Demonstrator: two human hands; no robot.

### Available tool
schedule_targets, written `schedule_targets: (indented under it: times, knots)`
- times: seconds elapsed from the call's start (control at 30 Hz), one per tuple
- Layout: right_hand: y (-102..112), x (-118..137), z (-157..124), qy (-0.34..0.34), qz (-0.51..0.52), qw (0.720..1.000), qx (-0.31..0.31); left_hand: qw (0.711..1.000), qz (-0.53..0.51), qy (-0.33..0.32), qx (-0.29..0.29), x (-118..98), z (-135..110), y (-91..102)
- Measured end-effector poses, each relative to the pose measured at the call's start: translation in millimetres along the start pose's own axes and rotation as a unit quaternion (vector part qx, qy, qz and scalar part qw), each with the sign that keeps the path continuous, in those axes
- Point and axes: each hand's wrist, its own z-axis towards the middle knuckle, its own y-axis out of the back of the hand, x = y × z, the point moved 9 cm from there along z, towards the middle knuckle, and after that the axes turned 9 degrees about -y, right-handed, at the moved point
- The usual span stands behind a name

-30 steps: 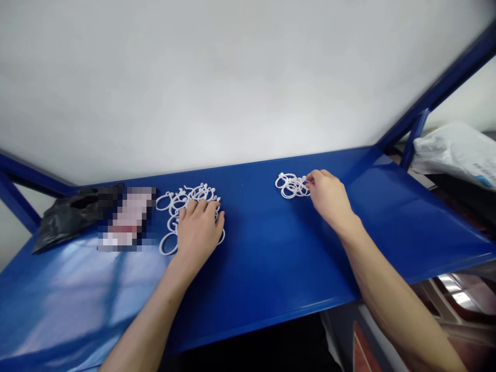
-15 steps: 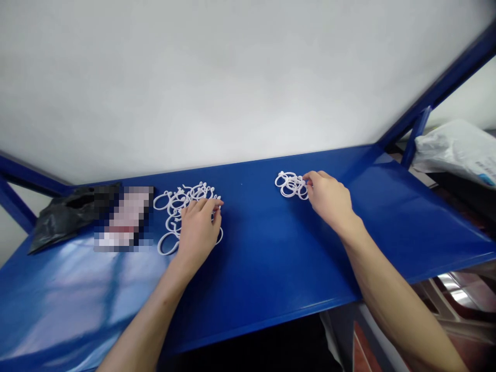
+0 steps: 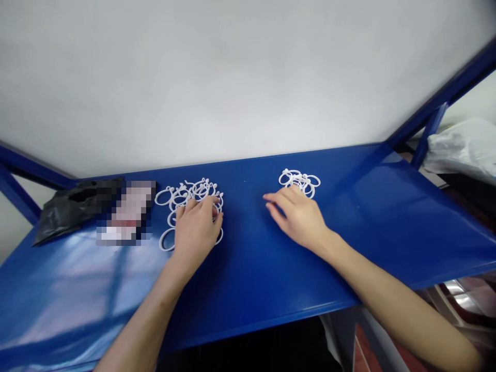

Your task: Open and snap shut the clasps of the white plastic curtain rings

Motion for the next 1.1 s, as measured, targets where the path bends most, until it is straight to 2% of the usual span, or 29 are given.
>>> schedule_targets:
  times: [0.13,0.27,0.33,0.4,0.5,0.6,0.7,0.8,0.9,1.1]
  knots:
    - [-27.6,23.8,-12.3,0.039,0.143,0.984,0.095,0.997,-0.033,0.008,-0.068,-4.4,-5.1,18.8]
    - [-35.6,27.8,-14.9,0.017,0.229,0.964,0.132,0.983,-0.101,0.006,-0.152,-11.3,-12.1,40.9]
    - [-35.8,23.0,-13.5,-0.023,0.269,0.952,0.141,0.973,-0.127,-0.034,-0.190,-21.5,-14.7,46.6]
    - [-36.1,16.7,-12.2,-0.072,0.321,0.933,0.148,0.961,-0.142,-0.107,-0.210,-38.5,-17.1,45.8]
    - [-37.5,9.6,-11.3,-0.127,0.381,0.904,0.144,0.942,-0.137,-0.229,-0.202,-67.4,-23.0,33.9]
    - [-40.9,4.3,-11.0,-0.154,0.395,0.896,0.134,0.932,-0.135,-0.274,-0.196,-80.0,-26.7,24.0]
    - [-38.9,-0.6,-9.8,-0.151,0.374,0.909,0.108,0.932,-0.140,-0.251,-0.219,-75.5,-25.5,27.6]
    - [-31.5,2.2,-8.1,-0.102,0.333,0.933,0.087,0.946,-0.124,-0.193,-0.229,-62.2,-20.4,32.6]
    - [-25.7,8.6,-7.4,-0.049,0.311,0.946,0.082,0.953,-0.158,-0.189,-0.177,-57.5,-14.8,25.6]
    - [-24.8,14.6,-8.2,-0.006,0.301,0.949,0.095,0.952,-0.218,-0.188,-0.103,-58.3,-14.2,7.8]
